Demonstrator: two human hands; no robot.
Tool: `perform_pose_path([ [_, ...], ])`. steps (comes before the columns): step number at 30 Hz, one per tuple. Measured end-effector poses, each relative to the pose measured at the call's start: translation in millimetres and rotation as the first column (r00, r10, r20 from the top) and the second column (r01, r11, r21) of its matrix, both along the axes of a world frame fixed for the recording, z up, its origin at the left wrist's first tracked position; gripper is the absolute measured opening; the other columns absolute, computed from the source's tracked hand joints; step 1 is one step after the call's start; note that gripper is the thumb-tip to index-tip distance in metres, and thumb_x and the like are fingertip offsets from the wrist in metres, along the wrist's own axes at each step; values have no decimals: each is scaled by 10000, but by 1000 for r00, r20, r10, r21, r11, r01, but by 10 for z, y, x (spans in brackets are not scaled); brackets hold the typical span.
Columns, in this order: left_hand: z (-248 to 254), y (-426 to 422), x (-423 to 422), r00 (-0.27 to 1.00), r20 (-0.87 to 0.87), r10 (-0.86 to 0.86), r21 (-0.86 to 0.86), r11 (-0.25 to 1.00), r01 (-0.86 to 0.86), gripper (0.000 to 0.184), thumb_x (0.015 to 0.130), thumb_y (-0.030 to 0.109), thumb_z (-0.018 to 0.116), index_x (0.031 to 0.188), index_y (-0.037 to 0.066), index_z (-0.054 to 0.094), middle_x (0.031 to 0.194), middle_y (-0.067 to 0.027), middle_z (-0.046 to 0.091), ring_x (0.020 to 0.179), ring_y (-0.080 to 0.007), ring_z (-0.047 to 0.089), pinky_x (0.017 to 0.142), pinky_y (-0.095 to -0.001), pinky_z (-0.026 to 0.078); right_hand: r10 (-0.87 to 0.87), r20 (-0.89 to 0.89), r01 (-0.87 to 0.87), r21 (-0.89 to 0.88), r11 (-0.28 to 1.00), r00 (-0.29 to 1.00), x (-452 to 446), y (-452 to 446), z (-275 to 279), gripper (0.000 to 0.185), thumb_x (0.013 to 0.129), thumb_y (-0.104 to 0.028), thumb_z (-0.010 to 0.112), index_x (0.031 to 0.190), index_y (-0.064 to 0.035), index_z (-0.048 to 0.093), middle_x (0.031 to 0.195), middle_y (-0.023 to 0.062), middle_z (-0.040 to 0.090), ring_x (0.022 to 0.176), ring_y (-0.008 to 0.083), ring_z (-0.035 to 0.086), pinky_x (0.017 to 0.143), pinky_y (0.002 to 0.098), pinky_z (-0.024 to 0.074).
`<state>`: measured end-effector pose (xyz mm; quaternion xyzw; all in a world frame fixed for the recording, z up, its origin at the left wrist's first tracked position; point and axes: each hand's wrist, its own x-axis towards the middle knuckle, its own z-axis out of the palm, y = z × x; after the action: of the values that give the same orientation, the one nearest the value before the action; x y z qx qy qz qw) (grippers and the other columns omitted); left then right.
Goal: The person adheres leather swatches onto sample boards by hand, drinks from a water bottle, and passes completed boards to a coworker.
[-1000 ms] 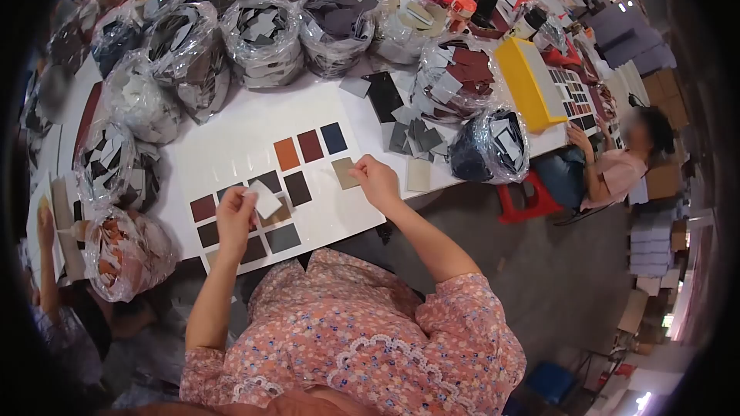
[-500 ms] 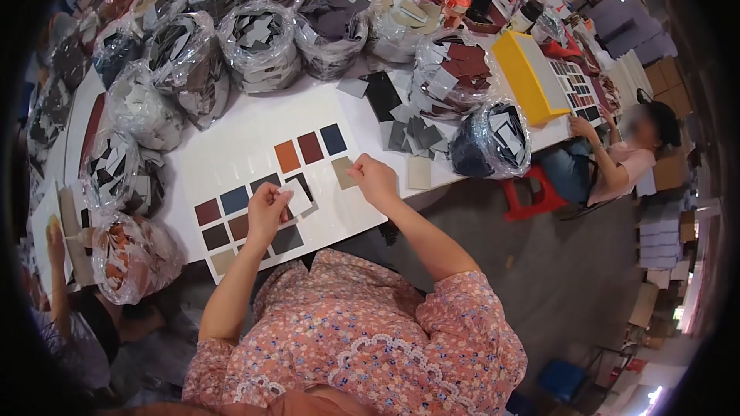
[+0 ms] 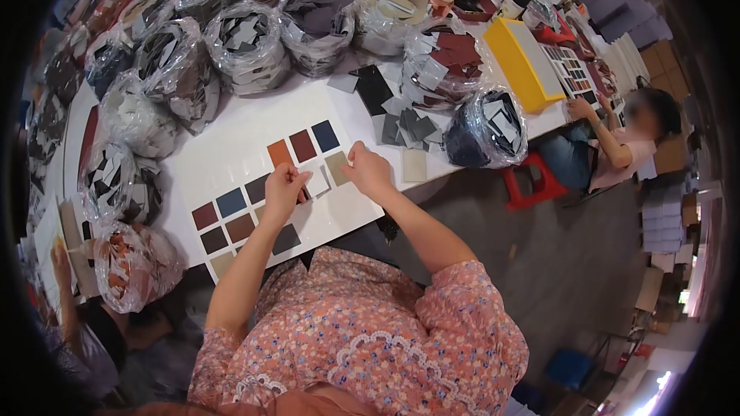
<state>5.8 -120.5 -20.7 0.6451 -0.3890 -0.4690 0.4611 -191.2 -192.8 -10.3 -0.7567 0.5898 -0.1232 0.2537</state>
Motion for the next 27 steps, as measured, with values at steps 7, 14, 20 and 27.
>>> perform_pose_path([
  [7,22,-66,-81,989,145,-19,39,999,13,226,850,115,698,735,21,529,568,-41,571,431,-104,556,397,-249,408,-121,420,140,-14,990,899,-311,200,-149,152,847,-149,678,896,-49,574,698,66,588,614,190,579,580,314,460],
  [14,6,-67,-86,985,168,-27,60,998,17,215,853,122,691,738,23,539,564,-43,588,438,-116,582,404,-252,422,199,283,-123,-264,957,938,-304,509,-31,202,803,-149,703,998,-106,671,792,55,557,709,255,564,664,392,451],
  [20,7,-90,-119,967,255,-27,80,997,6,226,840,150,701,739,20,546,559,-63,589,439,-146,599,420,-278,438,459,-47,-428,-454,781,887,-106,576,11,381,752,-211,738,1122,-148,666,847,41,491,836,230,507,731,369,386],
  [27,46,-122,-161,930,365,-34,124,992,-12,243,840,184,701,736,24,551,551,-87,594,450,-199,617,467,-332,467,500,-96,-472,-515,715,861,-32,561,10,327,772,-206,697,1066,-72,644,1031,57,582,972,249,541,841,402,412],
])
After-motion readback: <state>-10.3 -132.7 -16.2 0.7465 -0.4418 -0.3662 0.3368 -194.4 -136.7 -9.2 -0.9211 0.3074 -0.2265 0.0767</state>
